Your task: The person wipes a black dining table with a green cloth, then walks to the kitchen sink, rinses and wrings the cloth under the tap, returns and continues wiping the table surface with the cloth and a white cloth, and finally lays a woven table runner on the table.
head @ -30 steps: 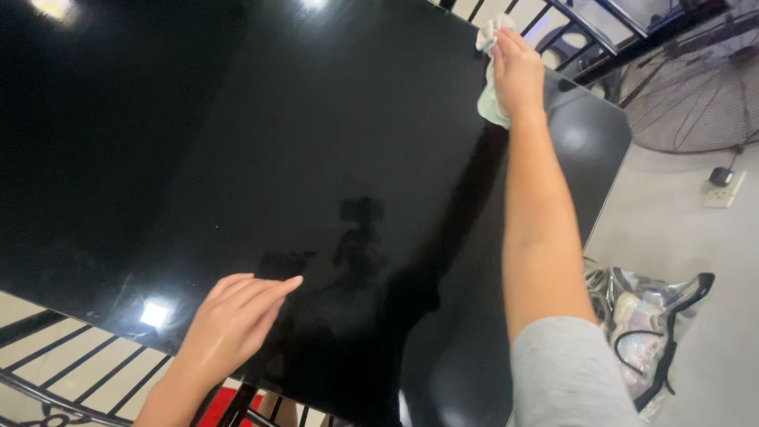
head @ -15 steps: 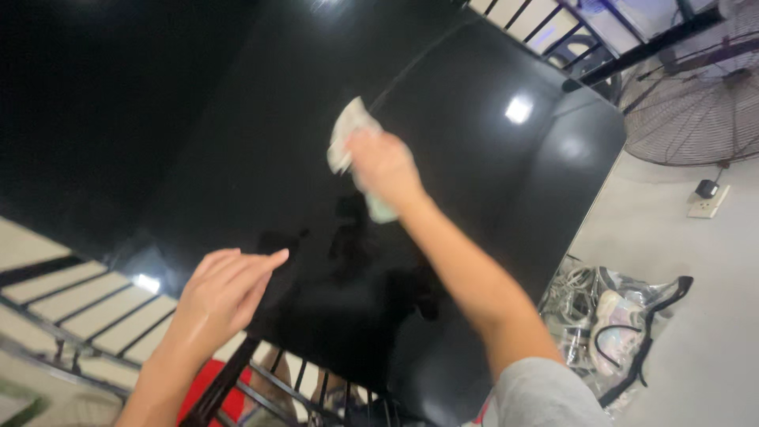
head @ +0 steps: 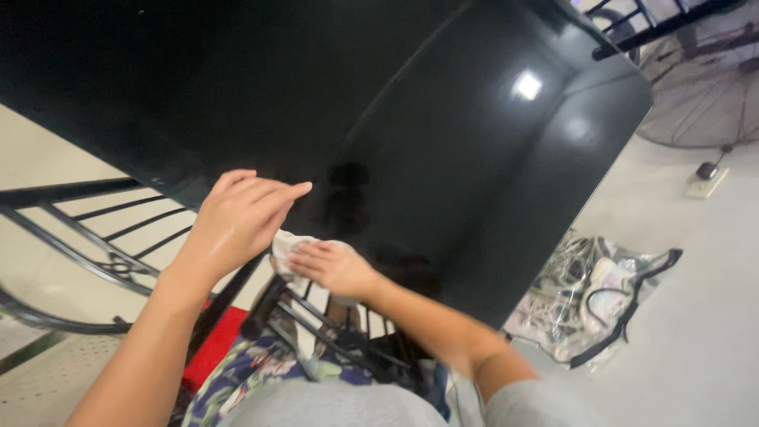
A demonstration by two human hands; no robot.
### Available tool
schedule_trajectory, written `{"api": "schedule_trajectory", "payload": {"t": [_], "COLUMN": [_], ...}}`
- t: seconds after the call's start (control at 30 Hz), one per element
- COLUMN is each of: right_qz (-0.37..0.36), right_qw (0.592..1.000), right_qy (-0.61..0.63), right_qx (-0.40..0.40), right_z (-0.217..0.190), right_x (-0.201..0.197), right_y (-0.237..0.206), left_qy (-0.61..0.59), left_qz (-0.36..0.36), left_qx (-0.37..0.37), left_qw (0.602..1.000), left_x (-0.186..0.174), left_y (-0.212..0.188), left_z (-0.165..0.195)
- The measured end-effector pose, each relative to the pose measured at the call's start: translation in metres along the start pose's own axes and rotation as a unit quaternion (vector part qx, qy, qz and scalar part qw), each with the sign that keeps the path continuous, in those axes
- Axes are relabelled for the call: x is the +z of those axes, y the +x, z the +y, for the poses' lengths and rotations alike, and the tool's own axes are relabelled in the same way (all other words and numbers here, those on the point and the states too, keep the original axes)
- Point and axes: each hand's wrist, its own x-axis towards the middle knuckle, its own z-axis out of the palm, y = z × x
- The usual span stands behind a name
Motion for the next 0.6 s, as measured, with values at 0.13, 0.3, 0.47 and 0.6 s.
{"api": "schedule_trajectory", "payload": {"t": [0.13,0.3,0.47,0.6], "right_qz": [-0.068,-0.079,-0.001,0.066], "right_qw": [0.988,0.995,1.0,0.981], "right_qy": [0.061,0.053,-0.009,0.087], "right_qx": [-0.123,-0.017,0.002,0.16], "right_z": [0.045,0.105,0.149,0.196], "right_x": [-0.011,-0.049,-0.077,-0.09], "right_y": [-0.002,0.013,0.02,0.027], "left_qy": [-0.008,-0.014,-0.001,-0.021], "left_qz": [-0.014,-0.037,-0.091,-0.097], "left_qx": [0.018,0.02,0.013,0.013], "left_qw": [1.0,0.999,0.996,0.995], "left_x": [-0.027,-0.048,-0.046,-0.035], "left_y": [-0.01,-0.021,-0.028,-0.028], "left_z": [-0.021,-0.051,-0.075,-0.086]}}
